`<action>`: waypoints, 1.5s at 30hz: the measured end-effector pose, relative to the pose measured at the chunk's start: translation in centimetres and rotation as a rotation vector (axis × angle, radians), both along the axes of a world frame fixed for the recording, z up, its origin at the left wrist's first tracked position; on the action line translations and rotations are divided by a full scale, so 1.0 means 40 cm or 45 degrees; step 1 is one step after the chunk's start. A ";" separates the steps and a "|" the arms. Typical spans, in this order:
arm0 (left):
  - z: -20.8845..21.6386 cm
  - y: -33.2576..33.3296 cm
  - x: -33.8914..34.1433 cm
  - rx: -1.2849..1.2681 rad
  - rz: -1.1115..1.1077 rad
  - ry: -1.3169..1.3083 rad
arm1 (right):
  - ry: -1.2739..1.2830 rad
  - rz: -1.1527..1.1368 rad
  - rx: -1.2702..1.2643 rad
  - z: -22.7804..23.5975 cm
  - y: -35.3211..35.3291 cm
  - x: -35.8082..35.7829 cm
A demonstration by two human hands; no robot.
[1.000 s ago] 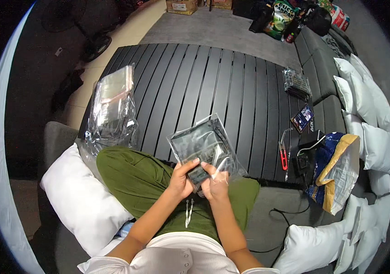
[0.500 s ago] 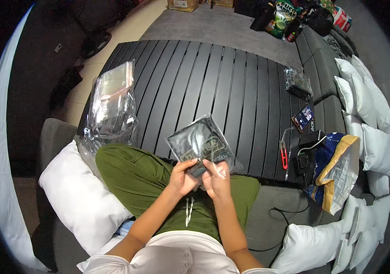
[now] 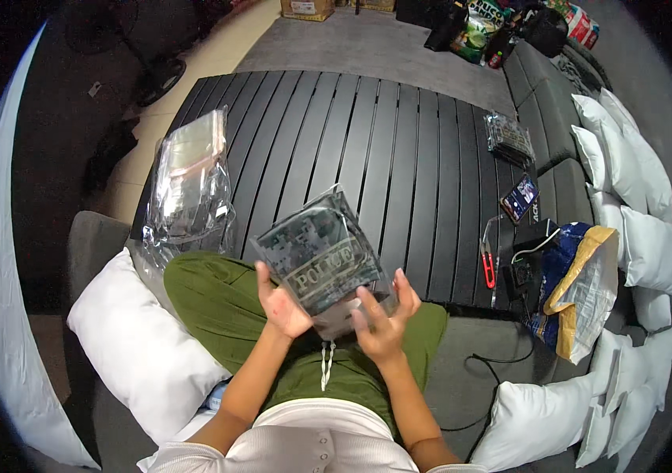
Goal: The recorder is seen packing a small black pouch labeled 'POLICE' into a clear plastic bag while sitting at a table.
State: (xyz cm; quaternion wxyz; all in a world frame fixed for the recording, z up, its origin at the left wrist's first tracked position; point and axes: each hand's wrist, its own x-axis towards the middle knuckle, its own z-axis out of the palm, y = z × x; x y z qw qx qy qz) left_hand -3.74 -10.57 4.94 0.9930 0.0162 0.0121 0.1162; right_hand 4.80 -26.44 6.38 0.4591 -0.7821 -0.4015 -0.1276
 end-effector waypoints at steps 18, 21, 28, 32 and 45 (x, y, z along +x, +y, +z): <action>-0.087 0.005 -0.010 0.405 0.069 0.509 | 0.274 0.116 -0.338 0.014 0.008 -0.034; -0.107 0.016 0.020 0.102 -0.107 0.413 | -0.031 0.186 -0.271 -0.041 0.011 -0.040; -0.202 0.016 0.082 0.325 -0.066 0.712 | -0.028 0.248 -0.471 -0.141 0.020 -0.010; -0.206 -0.020 0.077 1.413 0.276 1.204 | 0.074 0.361 -0.545 -0.175 0.011 -0.014; -0.100 -0.090 -0.025 2.995 0.473 0.575 | 0.011 0.345 -0.532 -0.205 0.050 -0.041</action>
